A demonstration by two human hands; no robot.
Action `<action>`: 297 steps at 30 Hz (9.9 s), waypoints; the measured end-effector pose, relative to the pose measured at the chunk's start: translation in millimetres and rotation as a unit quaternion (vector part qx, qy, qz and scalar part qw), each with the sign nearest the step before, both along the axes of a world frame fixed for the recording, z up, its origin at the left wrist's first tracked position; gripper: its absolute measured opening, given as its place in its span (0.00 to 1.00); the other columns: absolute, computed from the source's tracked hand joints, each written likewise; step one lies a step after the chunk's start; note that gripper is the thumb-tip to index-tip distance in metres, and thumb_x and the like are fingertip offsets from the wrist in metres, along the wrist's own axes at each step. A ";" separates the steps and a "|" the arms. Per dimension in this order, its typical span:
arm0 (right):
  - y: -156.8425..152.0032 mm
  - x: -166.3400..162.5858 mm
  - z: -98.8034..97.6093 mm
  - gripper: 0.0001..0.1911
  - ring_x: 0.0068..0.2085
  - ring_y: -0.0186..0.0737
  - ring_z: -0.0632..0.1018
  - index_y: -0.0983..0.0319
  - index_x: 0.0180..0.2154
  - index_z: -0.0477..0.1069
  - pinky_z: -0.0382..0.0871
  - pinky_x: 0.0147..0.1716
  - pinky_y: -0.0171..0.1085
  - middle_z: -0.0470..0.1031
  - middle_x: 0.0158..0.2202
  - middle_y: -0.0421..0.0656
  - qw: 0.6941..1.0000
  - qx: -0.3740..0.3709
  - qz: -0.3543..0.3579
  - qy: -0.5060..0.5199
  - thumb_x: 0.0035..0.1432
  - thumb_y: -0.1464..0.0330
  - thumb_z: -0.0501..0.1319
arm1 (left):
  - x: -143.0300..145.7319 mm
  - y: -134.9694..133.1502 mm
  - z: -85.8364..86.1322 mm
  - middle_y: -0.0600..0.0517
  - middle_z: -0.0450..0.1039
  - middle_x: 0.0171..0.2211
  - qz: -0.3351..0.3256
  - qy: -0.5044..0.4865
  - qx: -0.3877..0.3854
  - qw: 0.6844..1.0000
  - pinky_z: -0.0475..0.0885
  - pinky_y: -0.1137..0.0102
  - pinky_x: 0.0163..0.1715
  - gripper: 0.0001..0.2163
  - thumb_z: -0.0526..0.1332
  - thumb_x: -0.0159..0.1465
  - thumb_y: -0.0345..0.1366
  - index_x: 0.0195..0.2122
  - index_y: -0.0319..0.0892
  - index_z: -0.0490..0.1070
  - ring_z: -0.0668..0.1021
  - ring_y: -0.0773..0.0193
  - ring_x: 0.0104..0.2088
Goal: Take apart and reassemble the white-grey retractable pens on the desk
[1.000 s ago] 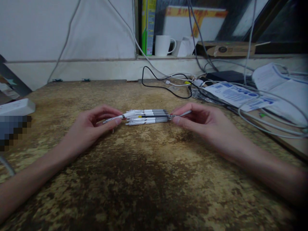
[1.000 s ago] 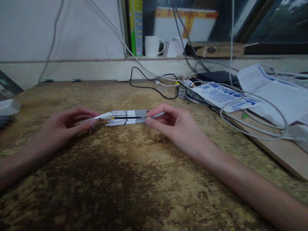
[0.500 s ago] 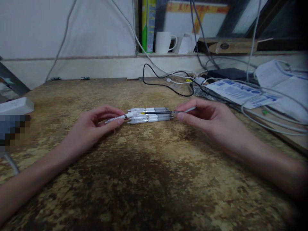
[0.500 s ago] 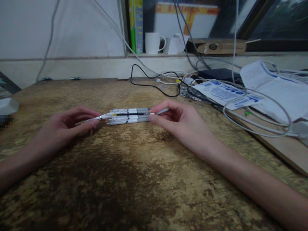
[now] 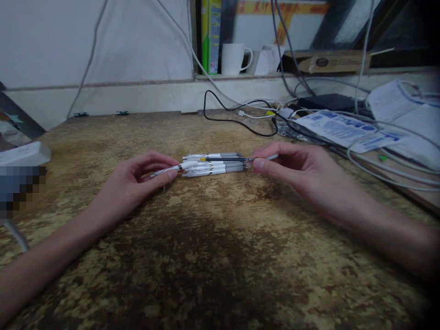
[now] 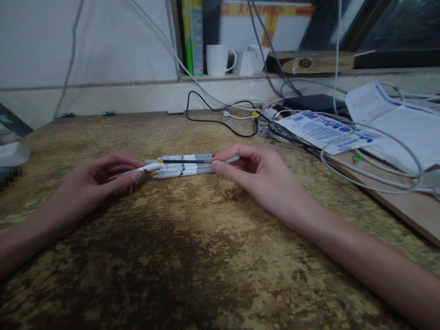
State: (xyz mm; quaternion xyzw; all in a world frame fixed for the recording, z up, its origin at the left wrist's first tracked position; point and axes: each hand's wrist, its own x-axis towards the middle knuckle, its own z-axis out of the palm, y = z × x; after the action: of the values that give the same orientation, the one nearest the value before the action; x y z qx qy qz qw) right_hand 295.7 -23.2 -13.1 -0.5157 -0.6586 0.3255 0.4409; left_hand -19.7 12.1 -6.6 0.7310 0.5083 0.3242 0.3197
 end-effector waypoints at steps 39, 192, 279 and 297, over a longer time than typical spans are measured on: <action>6.9 7.8 -3.2 0.23 0.35 0.41 0.79 0.60 0.30 0.82 0.74 0.42 0.41 0.83 0.35 0.47 0.995 -0.016 0.041 0.089 0.64 0.49 0.64 | 3.6 -8.2 4.6 0.50 0.84 0.45 -0.015 -0.001 0.000 1.000 0.80 0.66 0.43 0.15 0.69 0.63 0.52 0.45 0.50 0.81 0.83 0.54 0.44; -21.7 -23.1 -3.6 0.12 0.28 0.35 0.74 0.59 0.47 0.71 0.65 0.30 0.35 0.73 0.26 0.37 0.986 -0.044 0.158 0.000 0.72 0.59 0.57 | 16.5 -23.4 6.7 0.52 0.85 0.40 -0.114 0.040 0.070 0.990 0.79 0.67 0.47 0.08 0.70 0.64 0.43 0.42 0.47 0.82 0.85 0.58 0.41; -32.2 -34.3 4.8 0.06 0.37 0.37 0.79 0.58 0.40 0.77 0.73 0.38 0.36 0.80 0.37 0.40 0.978 -0.026 0.179 0.103 0.64 0.62 0.68 | 28.6 -42.8 12.5 0.55 0.78 0.31 -0.243 0.084 0.003 0.966 0.68 0.73 0.30 0.12 0.59 0.73 0.43 0.40 0.45 0.80 0.77 0.64 0.31; -3.0 -0.2 23.5 0.14 0.31 0.43 0.70 0.54 0.33 0.67 0.71 0.33 0.43 0.63 0.26 0.41 0.950 -0.016 0.051 0.309 0.70 0.55 0.56 | 17.7 -30.1 11.6 0.56 0.72 0.25 -0.180 0.108 0.033 0.977 0.67 0.74 0.28 0.16 0.56 0.75 0.45 0.42 0.45 0.81 0.76 0.65 0.27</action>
State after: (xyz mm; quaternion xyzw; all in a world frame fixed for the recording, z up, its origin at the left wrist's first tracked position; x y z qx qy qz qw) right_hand 295.4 -26.2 10.4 -0.3626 -0.5101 0.5015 0.5974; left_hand -2.0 -18.0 5.0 0.8513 0.3890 0.1974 0.2916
